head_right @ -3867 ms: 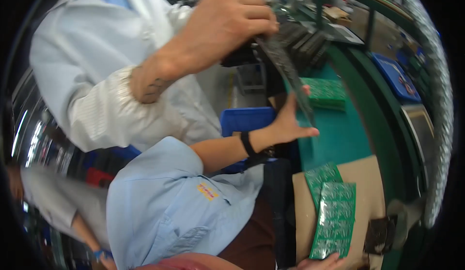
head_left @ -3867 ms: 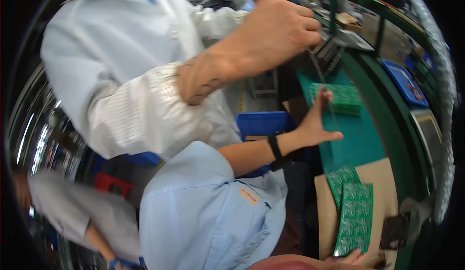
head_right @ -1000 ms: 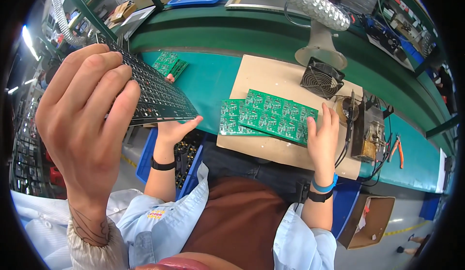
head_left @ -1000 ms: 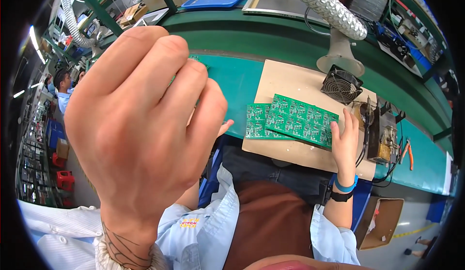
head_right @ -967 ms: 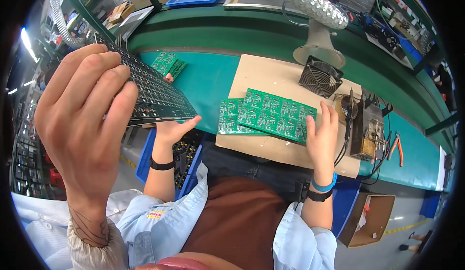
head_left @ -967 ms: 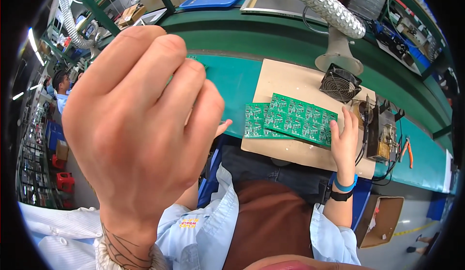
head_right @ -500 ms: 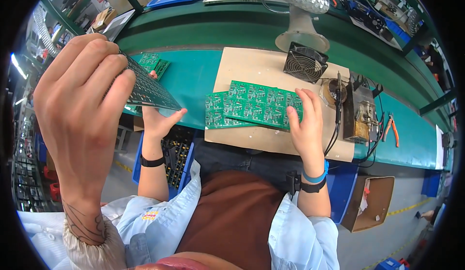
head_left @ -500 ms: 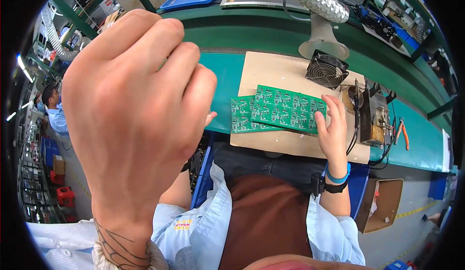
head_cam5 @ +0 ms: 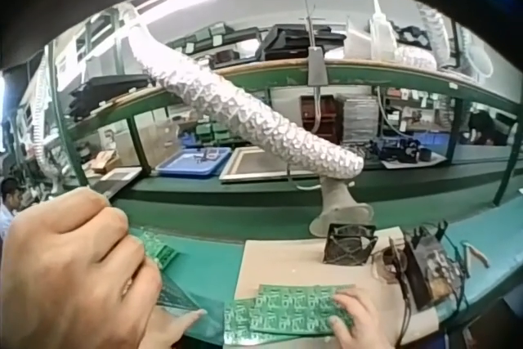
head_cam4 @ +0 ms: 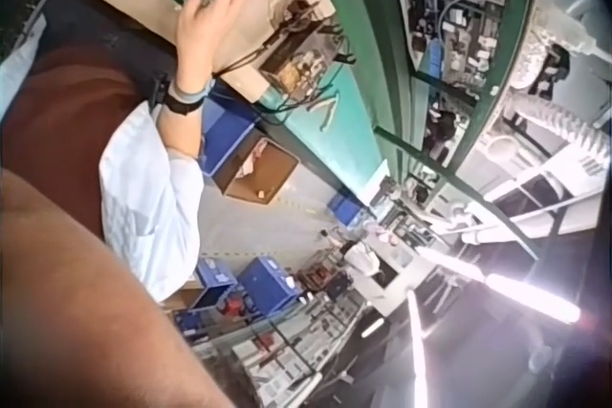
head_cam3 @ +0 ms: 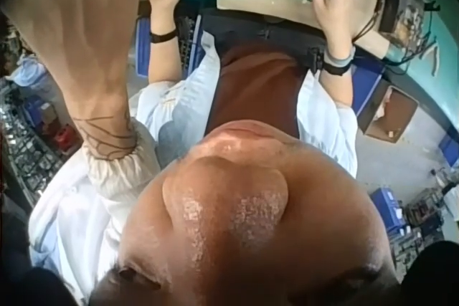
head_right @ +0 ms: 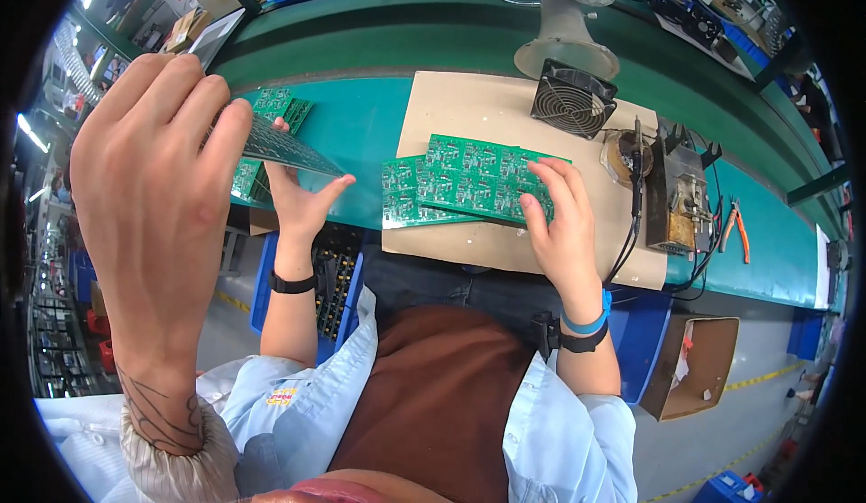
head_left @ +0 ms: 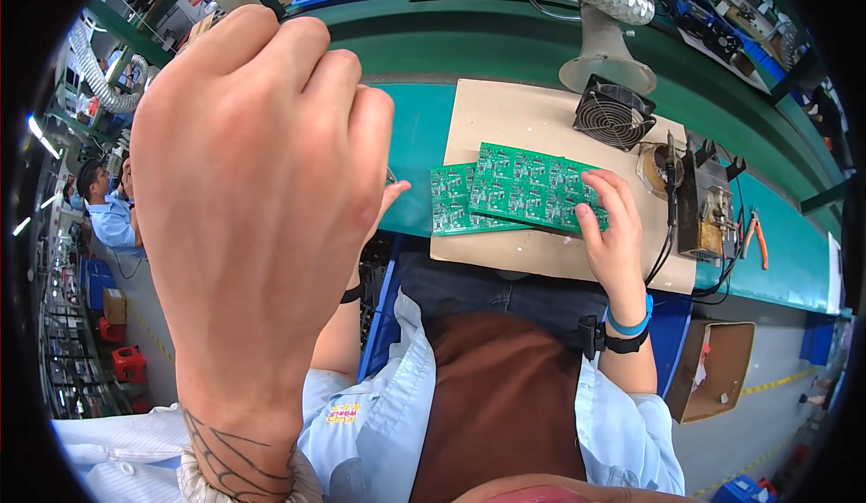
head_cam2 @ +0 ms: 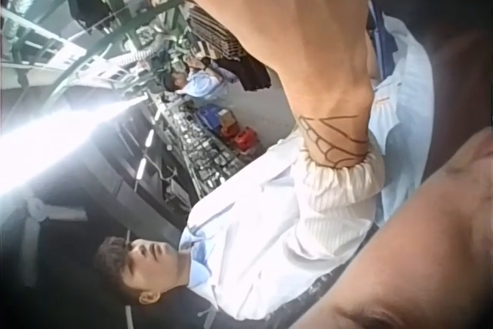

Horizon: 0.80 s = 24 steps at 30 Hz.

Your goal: The person takes a keyboard circuit board from another worker and places it into a blue bin. They then pull a length of wire from a spool of solder and feed it into a soldering machine before using a soldering iron on the device.

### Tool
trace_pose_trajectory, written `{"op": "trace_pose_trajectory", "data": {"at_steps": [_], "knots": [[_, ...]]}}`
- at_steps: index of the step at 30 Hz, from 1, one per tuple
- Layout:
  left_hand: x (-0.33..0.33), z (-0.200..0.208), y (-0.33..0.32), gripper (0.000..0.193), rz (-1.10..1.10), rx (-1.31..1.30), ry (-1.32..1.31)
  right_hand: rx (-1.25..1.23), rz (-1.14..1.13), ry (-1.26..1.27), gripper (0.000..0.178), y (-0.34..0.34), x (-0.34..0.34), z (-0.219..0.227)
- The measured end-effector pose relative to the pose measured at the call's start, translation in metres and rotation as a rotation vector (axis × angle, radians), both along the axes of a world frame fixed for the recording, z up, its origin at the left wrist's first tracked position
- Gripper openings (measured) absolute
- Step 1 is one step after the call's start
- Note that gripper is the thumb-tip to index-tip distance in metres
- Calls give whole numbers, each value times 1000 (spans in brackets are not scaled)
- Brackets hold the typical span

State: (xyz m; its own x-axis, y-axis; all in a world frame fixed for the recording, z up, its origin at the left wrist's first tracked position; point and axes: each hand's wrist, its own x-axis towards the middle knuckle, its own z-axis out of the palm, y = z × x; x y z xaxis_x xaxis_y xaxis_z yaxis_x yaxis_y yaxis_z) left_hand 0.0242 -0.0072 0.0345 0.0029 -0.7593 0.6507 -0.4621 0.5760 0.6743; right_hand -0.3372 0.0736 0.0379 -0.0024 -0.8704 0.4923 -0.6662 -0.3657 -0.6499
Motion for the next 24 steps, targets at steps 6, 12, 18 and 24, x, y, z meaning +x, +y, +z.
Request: {"op": "trace_pose_trajectory", "data": {"at_steps": [6,12,18,24], "knots": [[-10,-8,2,126,104,2,-44,-13,51,-39,34,-1,10,3],[-11,-18,-13,127,143,-115,-67,-62,156,-5,34,-3,23,16],[-16,-19,0,126,136,-135,-78,-41,169,-13,35,-2,27,16],[-19,-5,24,126,125,-140,-83,-17,179,-20,36,0,29,15]]}}
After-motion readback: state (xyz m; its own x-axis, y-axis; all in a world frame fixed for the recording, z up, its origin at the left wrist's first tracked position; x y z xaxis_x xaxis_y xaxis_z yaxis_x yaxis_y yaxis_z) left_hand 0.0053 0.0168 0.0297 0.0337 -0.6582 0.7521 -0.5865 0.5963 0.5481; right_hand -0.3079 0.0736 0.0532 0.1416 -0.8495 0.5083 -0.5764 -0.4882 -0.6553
